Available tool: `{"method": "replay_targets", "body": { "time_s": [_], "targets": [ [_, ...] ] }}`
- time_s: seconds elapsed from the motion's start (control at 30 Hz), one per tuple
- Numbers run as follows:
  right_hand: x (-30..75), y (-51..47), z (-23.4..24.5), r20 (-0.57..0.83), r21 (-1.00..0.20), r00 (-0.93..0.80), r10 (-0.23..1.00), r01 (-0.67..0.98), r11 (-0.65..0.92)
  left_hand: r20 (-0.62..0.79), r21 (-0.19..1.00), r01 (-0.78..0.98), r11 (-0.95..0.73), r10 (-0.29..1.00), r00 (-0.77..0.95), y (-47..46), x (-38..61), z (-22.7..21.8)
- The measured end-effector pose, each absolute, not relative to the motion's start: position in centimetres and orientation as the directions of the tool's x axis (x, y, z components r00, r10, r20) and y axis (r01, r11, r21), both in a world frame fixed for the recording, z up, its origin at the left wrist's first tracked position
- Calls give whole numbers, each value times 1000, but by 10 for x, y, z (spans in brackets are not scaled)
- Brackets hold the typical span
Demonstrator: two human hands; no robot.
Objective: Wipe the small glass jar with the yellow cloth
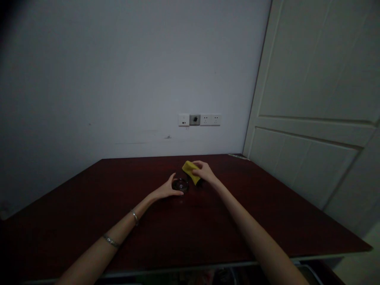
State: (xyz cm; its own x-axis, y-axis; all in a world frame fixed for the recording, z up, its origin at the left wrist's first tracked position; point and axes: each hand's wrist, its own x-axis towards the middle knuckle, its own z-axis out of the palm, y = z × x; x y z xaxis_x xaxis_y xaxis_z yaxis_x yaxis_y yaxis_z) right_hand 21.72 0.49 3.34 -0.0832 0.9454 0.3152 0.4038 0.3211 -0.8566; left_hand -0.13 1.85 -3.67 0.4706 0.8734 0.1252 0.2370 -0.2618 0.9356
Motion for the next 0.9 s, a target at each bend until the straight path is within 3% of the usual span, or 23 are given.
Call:
{"method": "replay_targets", "body": {
  "time_s": [0.1,0.2,0.3,0.43,0.73,0.9],
  "targets": [
    [206,1,41,513,-438,-389,765,648,623,182,925,211,-315,858,481,17,1,-42],
    [193,-6,45,423,-113,-662,618,638,761,265,905,178,-386,840,474,18,3,-49],
    [183,-10,42,345,50,-760,550,601,798,291,891,206,-405,857,425,21,5,-54],
    [181,-9,31,300,80,-818,491,534,841,297,879,255,-404,880,370,21,6,-56],
    [201,-10,17,214,-41,-821,530,534,844,255,880,313,-357,912,321,18,6,-52],
    [200,-3,17,136,-26,-826,547,549,836,254,858,360,-366,912,323,20,5,-53]
  ]
}}
